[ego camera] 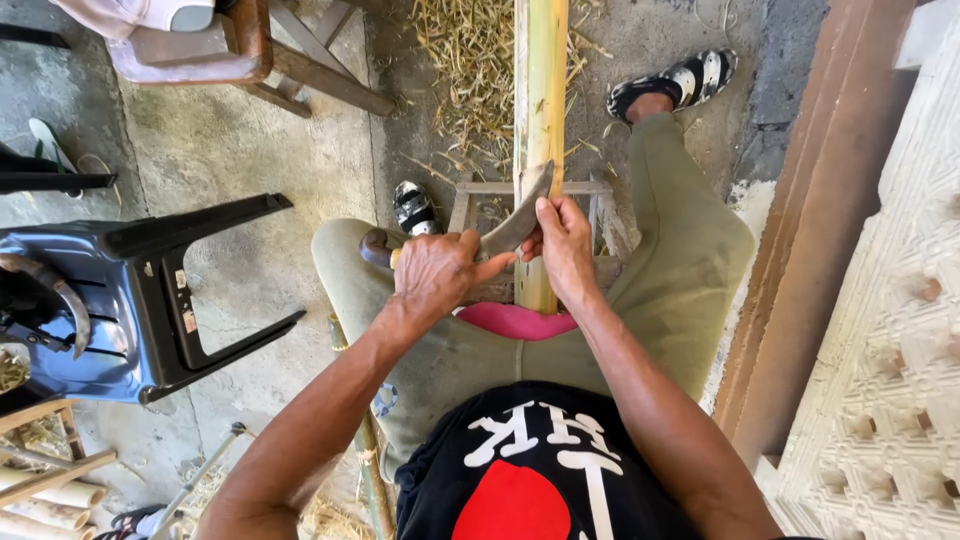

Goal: Shaving, splitting, and preparing bamboo poles using a manual blade.

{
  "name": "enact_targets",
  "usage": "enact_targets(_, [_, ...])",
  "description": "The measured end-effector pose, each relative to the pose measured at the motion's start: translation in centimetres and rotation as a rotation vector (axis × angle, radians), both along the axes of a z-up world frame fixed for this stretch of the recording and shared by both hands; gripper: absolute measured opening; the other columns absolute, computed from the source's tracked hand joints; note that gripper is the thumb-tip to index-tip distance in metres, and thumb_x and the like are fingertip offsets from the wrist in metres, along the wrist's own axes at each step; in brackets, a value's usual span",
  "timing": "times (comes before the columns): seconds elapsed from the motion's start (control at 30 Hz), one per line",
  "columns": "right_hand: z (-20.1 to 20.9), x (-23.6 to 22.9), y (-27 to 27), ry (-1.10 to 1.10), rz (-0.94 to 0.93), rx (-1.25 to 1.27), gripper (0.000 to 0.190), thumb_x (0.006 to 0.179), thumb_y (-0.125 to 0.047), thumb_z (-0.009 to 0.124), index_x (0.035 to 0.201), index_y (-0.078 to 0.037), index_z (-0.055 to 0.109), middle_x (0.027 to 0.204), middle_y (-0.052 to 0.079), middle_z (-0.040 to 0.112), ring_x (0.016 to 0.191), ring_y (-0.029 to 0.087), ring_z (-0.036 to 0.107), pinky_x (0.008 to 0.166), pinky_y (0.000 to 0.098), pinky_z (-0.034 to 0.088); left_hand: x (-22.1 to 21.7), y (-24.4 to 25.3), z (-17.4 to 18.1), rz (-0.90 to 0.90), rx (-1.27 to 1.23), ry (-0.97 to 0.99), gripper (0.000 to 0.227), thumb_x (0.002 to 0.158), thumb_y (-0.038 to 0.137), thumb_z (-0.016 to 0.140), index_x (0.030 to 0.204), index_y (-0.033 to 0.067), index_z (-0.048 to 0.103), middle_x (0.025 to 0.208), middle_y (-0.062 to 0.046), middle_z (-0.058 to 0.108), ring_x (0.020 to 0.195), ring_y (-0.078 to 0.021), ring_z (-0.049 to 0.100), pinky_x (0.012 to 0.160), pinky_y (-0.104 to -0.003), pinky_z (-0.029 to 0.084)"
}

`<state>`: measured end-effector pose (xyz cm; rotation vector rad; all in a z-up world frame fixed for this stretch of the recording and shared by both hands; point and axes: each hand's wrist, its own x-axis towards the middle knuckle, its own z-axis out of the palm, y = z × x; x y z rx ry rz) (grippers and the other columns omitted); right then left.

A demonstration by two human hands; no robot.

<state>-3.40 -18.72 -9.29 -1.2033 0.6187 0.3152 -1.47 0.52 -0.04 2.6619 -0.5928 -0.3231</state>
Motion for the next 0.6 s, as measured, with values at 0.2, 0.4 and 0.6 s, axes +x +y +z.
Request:
enact_targets(0.2, [-0.6, 0.3, 0.0, 0.026, -0.007, -0.011, 0.021, 0.107, -0.024, 0.054, 0.098, -0.005, 0.057, 0.071, 0.003, 0.061, 0.053, 0.009, 0.058, 0.045, 0.0259, 0.052, 0.1, -0.5, 0.0, 0.033, 0.012, 0.018, 0.059, 0.088, 0.061, 0.071, 0.064, 0.007, 0.062, 0.051, -0.015, 0.061, 0.046, -0.0355, 0.064, 0.043, -0.046, 0.048])
enact_targets(0.4, [-1.3, 3.0, -0.3, -0.065, -0.025, -0.004, 0.022, 0.109, -0.024, 0.054, 0.098, -0.005, 0.057, 0.072, 0.003, 0.06, 0.054, 0.009, 0.058, 0.047, 0.026, 0.052, 2.5, -1.8, -0.4, 0.056, 0.067, 0.111, 0.058, 0.094, 0.059, 0.068, 0.07, 0.007, 0.06, 0.053, -0.009, 0.062, 0.037, -0.0264, 0.061, 0.036, -0.045, 0.044])
enact_targets(0.6, [0.2, 0.6, -0.3, -0.034, -0.017, 0.004, 0.023, 0.109, -0.024, 0.053, 0.099, -0.004, 0.056, 0.07, 0.004, 0.061, 0.052, 0.011, 0.059, 0.046, 0.0273, 0.053, 0.3, -0.6, 0.8, 0.01, -0.018, -0.058, 0.058, 0.089, 0.058, 0.073, 0.066, 0.0074, 0.059, 0.053, -0.011, 0.061, 0.041, -0.0272, 0.06, 0.04, -0.043, 0.045])
